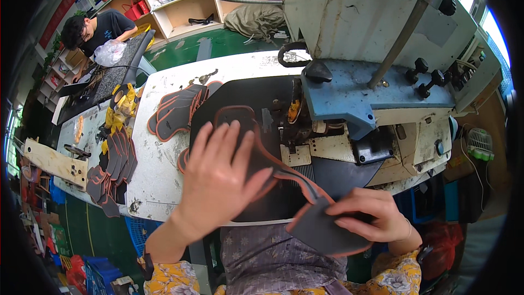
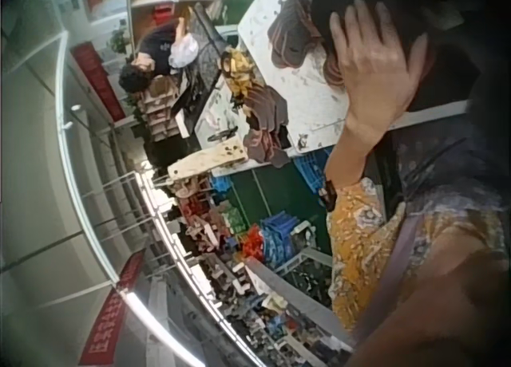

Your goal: The person stitches the edges of shoe components using a sewing machine, repeatedly feeding each piece through the machine and stacking the pieces on the table.

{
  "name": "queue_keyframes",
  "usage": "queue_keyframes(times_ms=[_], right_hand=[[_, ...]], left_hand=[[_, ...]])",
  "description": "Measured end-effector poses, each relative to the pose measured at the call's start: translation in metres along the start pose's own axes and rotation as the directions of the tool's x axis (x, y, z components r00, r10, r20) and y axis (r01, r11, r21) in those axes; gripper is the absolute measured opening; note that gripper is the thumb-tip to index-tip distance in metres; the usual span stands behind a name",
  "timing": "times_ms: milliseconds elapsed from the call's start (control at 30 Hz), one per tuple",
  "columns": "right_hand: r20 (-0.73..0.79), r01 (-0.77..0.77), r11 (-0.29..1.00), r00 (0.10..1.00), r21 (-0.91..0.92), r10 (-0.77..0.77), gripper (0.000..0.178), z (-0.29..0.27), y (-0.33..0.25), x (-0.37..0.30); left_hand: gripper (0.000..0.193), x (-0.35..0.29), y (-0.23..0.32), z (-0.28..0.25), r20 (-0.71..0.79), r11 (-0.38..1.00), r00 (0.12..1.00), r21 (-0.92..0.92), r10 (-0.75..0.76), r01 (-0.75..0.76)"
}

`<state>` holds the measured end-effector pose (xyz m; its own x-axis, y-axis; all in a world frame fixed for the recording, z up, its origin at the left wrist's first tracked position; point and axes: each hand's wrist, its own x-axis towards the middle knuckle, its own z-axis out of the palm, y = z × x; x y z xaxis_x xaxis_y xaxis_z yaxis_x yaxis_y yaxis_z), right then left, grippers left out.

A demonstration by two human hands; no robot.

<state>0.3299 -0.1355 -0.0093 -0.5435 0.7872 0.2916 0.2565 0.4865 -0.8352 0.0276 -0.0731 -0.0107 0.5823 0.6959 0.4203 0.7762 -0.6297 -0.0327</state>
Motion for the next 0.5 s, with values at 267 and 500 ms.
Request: queue_keyframes(times_ms=[267, 500], right_hand=[[0.05, 0.14, 0.99, 0.989, -0.003, -0.14, 0.047, 0.034, 0.01, 0.072], [-0.173, 0.118, 0.907, 0.964, -0.404, -0.202, 0.026, 0.019, 0.013, 0.041]], left_hand=[[0.047, -0.029, 0.048, -0.009, -0.233, 0.873, 0.858, -0.062, 0.458, -0.483], [0.04, 0.002, -0.012, 0.0, -0.041, 0.884, 0.965, -0.392, 0.26, -0.255]])
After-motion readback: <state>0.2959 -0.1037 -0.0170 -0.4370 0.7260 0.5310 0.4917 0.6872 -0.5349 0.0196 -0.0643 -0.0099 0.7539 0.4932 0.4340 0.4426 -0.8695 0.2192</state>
